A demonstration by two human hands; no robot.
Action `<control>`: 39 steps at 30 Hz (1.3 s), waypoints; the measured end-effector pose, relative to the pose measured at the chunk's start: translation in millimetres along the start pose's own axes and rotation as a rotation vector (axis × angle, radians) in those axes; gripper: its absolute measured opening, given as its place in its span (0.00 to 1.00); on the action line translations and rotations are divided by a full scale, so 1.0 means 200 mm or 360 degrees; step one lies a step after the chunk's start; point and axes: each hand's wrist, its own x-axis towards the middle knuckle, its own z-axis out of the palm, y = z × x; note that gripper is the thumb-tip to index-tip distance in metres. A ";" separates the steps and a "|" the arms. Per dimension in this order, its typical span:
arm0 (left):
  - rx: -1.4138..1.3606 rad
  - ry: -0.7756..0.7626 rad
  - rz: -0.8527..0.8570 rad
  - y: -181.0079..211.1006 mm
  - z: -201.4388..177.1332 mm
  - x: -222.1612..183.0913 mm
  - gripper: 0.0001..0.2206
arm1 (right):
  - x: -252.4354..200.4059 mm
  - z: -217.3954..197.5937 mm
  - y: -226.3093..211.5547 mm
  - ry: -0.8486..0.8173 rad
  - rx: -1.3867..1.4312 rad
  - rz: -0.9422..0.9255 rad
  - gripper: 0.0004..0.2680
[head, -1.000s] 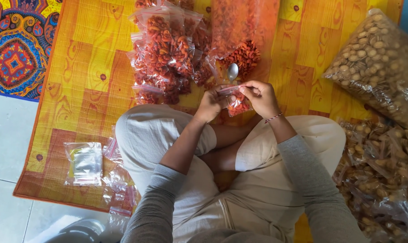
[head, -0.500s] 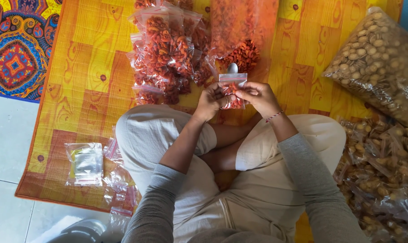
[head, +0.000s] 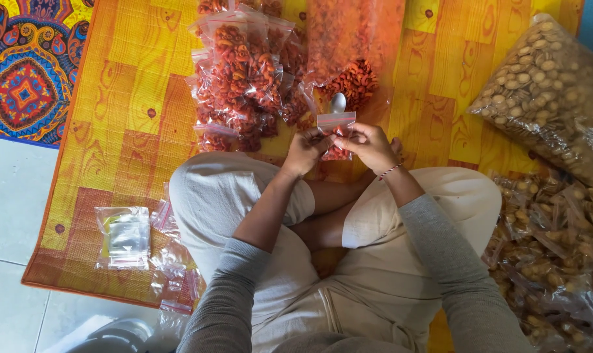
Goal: A person is sitting on the floor and using a spoon to transfer dried red spices from a large bag into small individual plastic bags for portioning.
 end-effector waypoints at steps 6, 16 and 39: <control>0.0041 0.0175 -0.0060 0.04 -0.03 -0.01 0.11 | 0.05 0.04 0.12 0.0058 -0.0033 -0.0072 0.12; 0.1391 0.0415 0.0003 0.41 -0.57 0.09 0.12 | 0.40 0.64 0.22 0.0198 -0.0099 -0.0164 0.16; 0.1833 0.0824 0.0042 0.25 -1.74 -0.23 0.11 | 0.31 0.54 0.25 -0.0184 -0.0957 -0.0390 0.08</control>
